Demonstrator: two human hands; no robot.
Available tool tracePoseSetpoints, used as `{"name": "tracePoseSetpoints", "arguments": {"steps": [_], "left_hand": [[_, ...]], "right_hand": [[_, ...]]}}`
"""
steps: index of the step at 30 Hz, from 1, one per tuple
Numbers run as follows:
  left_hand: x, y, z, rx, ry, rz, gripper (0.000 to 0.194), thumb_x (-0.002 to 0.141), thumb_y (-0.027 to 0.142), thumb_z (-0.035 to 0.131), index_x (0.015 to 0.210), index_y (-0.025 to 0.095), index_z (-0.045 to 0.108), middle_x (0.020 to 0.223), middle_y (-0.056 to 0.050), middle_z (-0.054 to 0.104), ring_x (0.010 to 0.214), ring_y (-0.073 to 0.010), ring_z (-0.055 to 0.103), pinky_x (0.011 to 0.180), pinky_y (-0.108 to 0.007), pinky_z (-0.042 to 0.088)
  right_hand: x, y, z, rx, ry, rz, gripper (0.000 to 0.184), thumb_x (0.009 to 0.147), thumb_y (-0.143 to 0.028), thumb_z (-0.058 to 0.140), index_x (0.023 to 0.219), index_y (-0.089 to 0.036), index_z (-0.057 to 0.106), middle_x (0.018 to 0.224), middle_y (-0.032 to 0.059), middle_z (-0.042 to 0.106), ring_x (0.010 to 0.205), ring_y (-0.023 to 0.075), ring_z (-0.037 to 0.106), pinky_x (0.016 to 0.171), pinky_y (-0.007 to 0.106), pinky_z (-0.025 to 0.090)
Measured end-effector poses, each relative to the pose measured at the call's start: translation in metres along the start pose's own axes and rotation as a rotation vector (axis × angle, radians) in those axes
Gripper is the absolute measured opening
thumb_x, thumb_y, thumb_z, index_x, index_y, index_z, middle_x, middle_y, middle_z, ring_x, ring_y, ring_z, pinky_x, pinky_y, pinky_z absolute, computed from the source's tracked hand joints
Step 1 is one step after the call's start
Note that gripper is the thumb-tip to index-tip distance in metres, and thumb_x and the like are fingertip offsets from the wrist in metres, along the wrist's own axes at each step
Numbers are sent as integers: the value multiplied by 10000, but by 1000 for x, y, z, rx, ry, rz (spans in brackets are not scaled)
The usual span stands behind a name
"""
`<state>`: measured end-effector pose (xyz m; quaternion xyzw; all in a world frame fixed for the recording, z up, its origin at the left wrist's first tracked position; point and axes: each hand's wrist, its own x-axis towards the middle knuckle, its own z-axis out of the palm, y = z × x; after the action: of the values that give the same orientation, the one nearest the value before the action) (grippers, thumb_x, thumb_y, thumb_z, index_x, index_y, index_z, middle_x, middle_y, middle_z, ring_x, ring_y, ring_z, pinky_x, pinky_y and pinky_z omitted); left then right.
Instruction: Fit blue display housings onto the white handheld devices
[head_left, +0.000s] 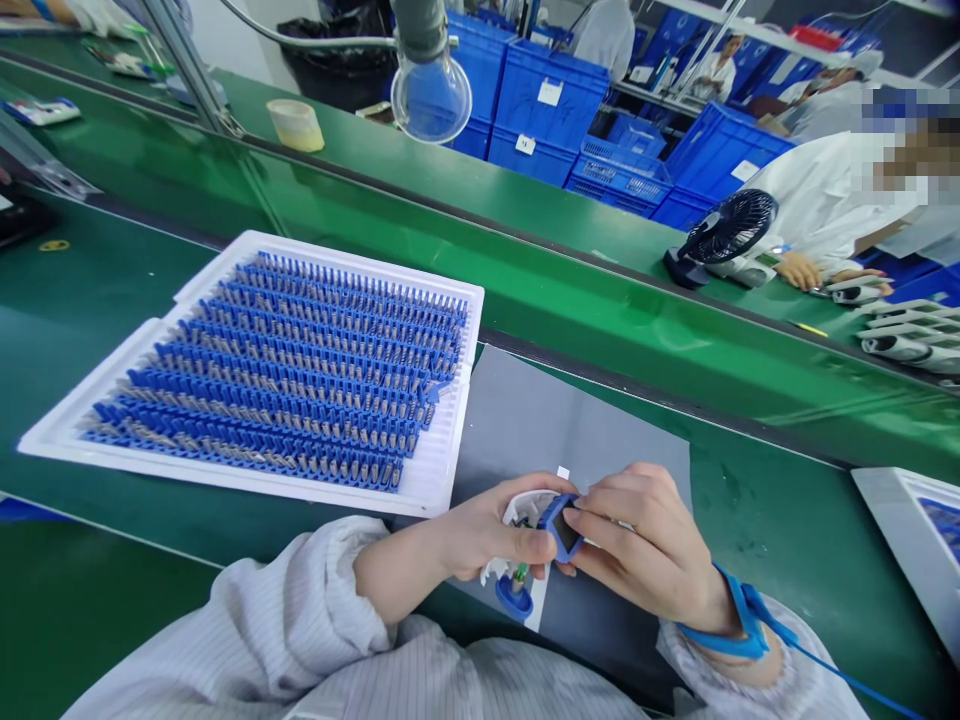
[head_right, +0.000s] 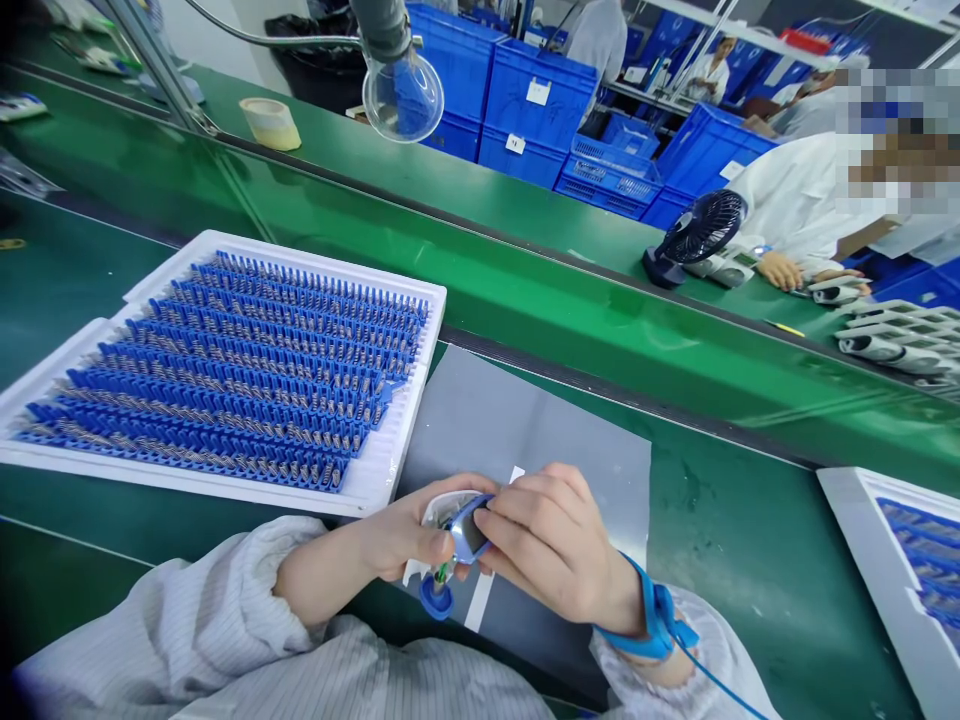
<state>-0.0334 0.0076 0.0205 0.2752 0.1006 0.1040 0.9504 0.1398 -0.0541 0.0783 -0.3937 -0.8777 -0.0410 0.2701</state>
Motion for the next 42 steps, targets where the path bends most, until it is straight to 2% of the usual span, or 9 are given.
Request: {"name": "tracePoseSetpoints", "arguments": {"steps": [8,17,21,26,28,31,34,38,42], "left_hand": [[0,2,3,105,46,-5,705,480,473,820,1039,169,515,705,19,560,596,-79,524,549,-192,419],[2,-2,5,155,160,-27,712,528,461,802,1102,173,496,723,7,551,687,-116,557,547,-192,418],[3,-1,7,44,184,-67,743,486,474,818,1076,153,501,691,-1,555,680,-130,575,503,-175,417],[2,1,8,-47,190,-5,733,512,523,790,1076,160,494,753,-23,569,678,-135,578,503,-182,425],[-1,0,8,23,190,73,713,554,538,761,1108,173,500,796,-33,575,718,-144,576,545,-202,438],[-4,0,6,273,207,239,637,651,518,703,1173,221,489,962,-58,576,890,-189,574,711,-265,463],[-5,-1,4,602,248,404,586,690,477,684,1190,253,475,1259,-83,442,1167,-253,454,975,-358,374],[-2,-10,0,1021,420,573,729,604,480,748,1193,243,389,1392,-142,220,1273,-318,330,957,-417,405],[1,-19,-1,1375,496,780,806,550,510,767,1173,248,327,1393,-179,118,1161,-332,444,823,-422,487]], "right_hand": [[6,3,-10,-16,5,-24,164,920,-241,525,983,-101,584,850,84,587,804,220,543,737,400,395],[28,-3,-27,-240,-312,-85,326,986,-113,311,888,-130,621,795,45,605,817,184,534,890,424,311],[28,-4,-25,-244,-316,-100,323,969,-108,355,763,-147,600,752,31,587,787,176,532,884,411,320],[10,-2,-22,-171,-225,-16,140,900,-94,501,816,-167,586,775,13,603,788,186,538,836,416,329],[1,-3,-17,1,-103,109,100,875,-96,528,854,-179,579,782,20,594,759,183,542,750,380,372],[-12,-9,-2,540,80,516,130,923,-194,491,1043,-215,536,821,32,577,695,163,544,617,299,432],[-19,-14,16,1049,103,853,284,960,-341,466,1226,-244,444,829,28,578,679,152,547,602,263,469],[-22,-12,28,1298,104,981,272,887,-321,615,1128,-224,534,820,22,587,703,139,540,638,236,464],[-23,-12,31,1435,72,1023,212,851,-318,664,974,-197,540,736,-2,563,608,107,507,565,202,430]]}}
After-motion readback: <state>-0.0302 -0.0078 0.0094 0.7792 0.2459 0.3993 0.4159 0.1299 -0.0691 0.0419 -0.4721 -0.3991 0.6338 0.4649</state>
